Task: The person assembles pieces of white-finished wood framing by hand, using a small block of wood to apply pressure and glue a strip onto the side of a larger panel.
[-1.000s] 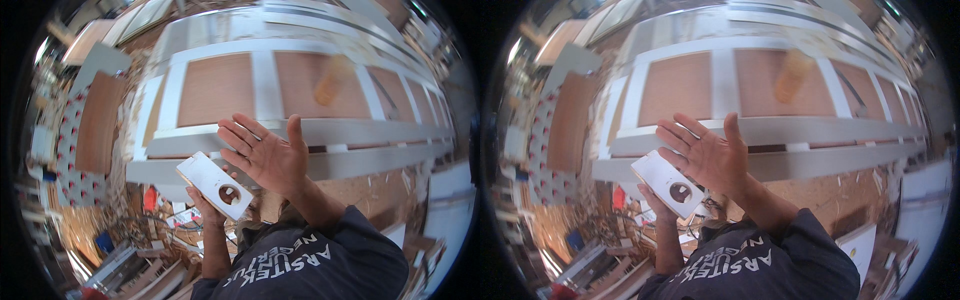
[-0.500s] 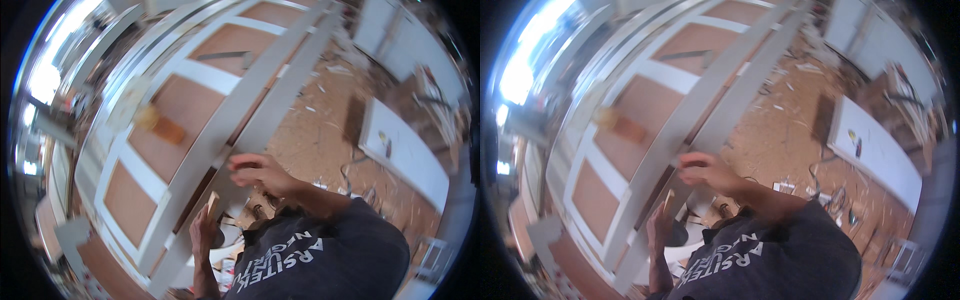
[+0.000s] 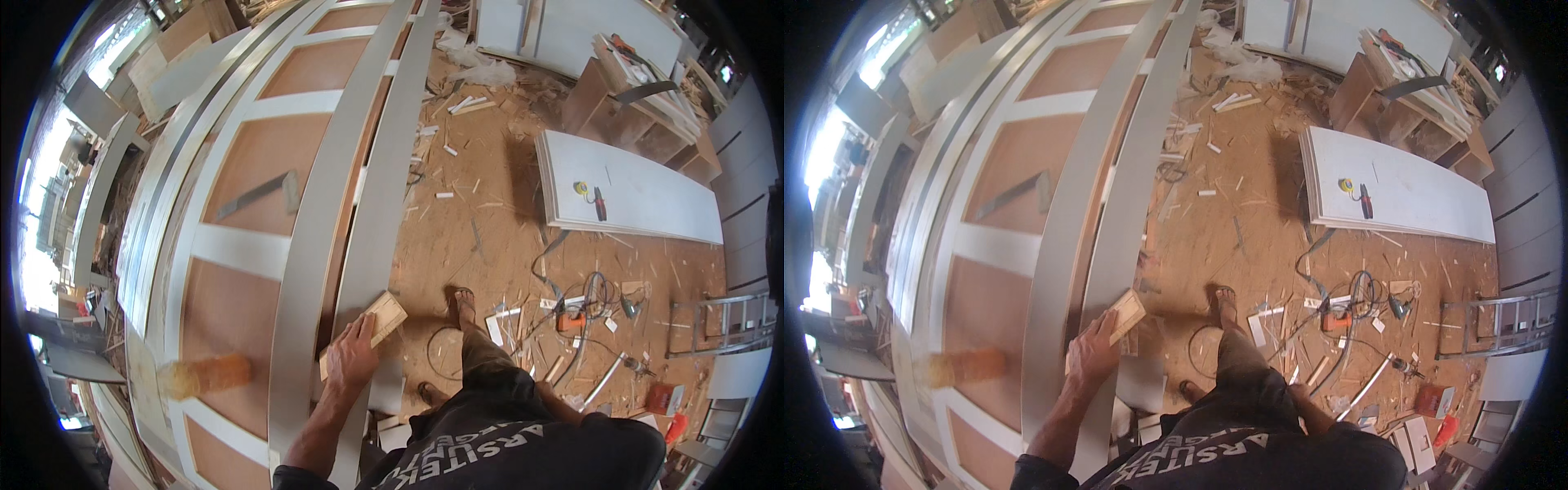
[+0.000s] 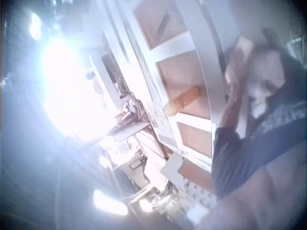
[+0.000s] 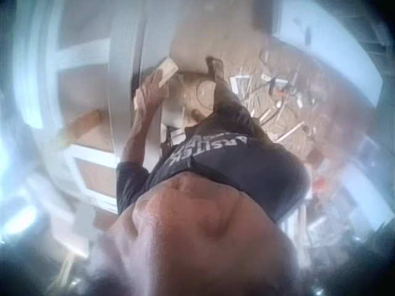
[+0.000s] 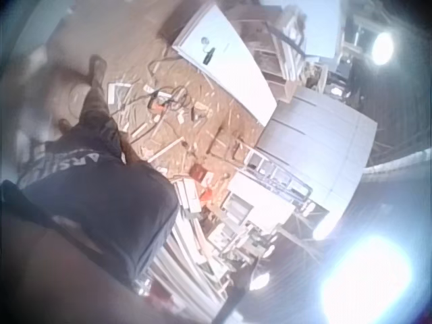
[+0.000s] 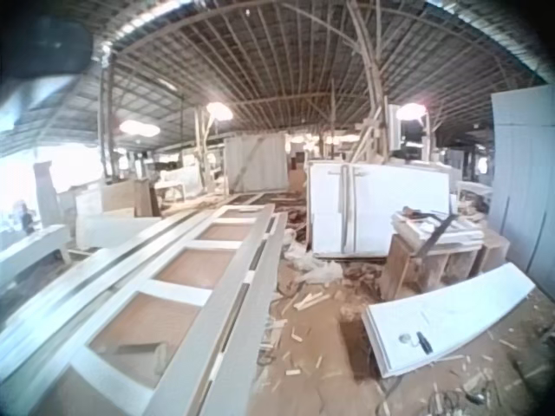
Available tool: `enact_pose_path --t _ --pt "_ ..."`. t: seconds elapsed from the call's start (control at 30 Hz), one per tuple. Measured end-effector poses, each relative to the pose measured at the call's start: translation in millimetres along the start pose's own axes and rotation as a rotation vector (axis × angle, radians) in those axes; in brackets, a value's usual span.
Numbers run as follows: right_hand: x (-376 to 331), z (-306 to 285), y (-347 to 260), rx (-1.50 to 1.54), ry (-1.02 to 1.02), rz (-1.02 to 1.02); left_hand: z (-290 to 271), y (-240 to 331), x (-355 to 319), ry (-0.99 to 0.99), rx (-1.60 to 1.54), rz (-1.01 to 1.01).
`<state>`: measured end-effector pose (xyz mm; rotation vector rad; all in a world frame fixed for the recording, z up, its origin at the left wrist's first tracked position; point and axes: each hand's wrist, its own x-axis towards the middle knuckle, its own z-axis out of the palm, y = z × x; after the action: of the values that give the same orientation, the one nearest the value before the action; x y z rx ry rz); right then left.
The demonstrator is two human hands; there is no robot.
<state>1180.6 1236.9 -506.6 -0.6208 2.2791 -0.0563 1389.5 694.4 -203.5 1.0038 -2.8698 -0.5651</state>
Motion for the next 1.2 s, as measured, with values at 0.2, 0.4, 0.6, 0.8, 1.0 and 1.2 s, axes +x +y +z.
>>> enact_pose_path --t 0.2,0.4,0.6,0.8,1.0,1.2 --pt "84.5 -87.6 -80.2 0.592 -0.057 0.282 -24.7 24.1 165.7 -0.012 0.049 0.047" --pt "181.4 -223.1 -109.3 0.864 0.007 0.279 -35.5 59.4 343.8 -0.065 0.004 -0.023" --pt "277.5 -292.2 -118.2 1.355 -0.129 0.464 -36.1 101.9 520.1 -0.184 0.17 0.039" --pt "376.2 -388.5 -155.5 1.396 -0.091 0.468 -46.4 109.4 691.6 -0.129 0.075 0.045" --pt "489.8 -476.0 -154.9 1.441 0.098 0.428 -46.4 97.1 876.9 -0.041 0.096 0.097" --pt "572.0 -606.2 -176.1 1.456 0.18 0.595 -57.8 136.5 1050.8 -0.129 0.067 0.073"
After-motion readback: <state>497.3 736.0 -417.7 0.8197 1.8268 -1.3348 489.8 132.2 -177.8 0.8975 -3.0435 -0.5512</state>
